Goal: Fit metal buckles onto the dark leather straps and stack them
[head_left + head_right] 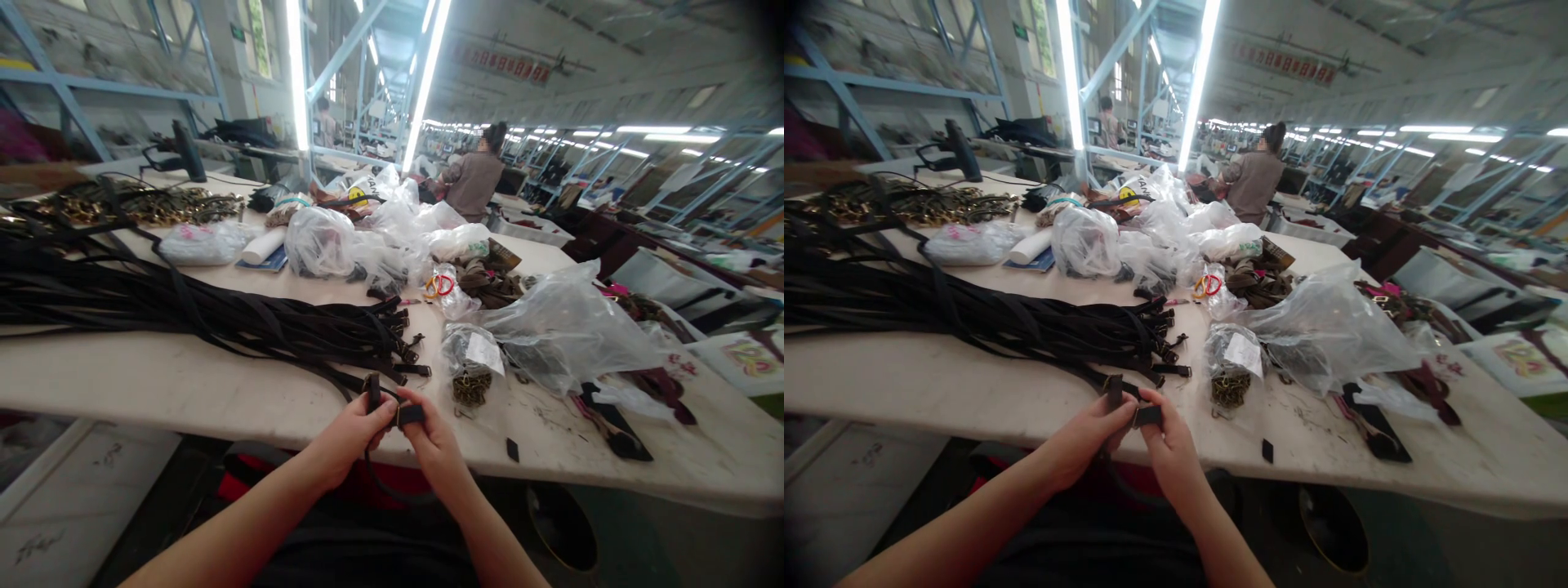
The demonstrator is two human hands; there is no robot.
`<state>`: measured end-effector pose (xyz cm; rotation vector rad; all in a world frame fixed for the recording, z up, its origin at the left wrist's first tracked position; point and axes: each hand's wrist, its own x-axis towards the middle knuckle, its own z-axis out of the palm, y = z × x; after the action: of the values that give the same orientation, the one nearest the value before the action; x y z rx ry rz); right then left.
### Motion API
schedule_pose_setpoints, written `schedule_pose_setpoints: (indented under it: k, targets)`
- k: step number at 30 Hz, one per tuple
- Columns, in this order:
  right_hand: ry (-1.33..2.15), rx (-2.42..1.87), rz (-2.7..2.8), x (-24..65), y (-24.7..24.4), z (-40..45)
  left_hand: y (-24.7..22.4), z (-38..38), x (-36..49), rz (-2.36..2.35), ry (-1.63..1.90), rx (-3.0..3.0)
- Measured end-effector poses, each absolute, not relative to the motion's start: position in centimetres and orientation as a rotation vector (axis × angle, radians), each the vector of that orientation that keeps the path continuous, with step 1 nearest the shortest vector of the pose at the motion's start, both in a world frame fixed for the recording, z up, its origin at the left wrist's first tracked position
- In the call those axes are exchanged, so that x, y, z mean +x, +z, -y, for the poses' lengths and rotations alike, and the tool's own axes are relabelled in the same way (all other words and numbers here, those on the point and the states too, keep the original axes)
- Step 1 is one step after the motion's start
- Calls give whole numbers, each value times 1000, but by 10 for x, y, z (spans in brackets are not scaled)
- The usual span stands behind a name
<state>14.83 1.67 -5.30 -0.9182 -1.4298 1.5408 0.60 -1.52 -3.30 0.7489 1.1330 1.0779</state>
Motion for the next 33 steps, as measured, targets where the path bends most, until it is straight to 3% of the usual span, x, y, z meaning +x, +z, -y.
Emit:
schedule_pose_setpoints:
  k: [4,14,18,26,33]
  targets:
    - [1466,-802,1619,152,-41,-20,-31,11,12,-1190,1163,931]
    - [1686,-665,1302,186,23,-33,4,11,9,-1461,1094,1478]
    - [1757,-845,1515,174,17,-26,1,13,13,-1572,997,1688]
    - [1932,-794,1356,153,-8,-18,-19,11,13,-1661,789,1955]
    - [1715,-846,1457,150,-8,-17,-25,15,6,-1676,740,1885]
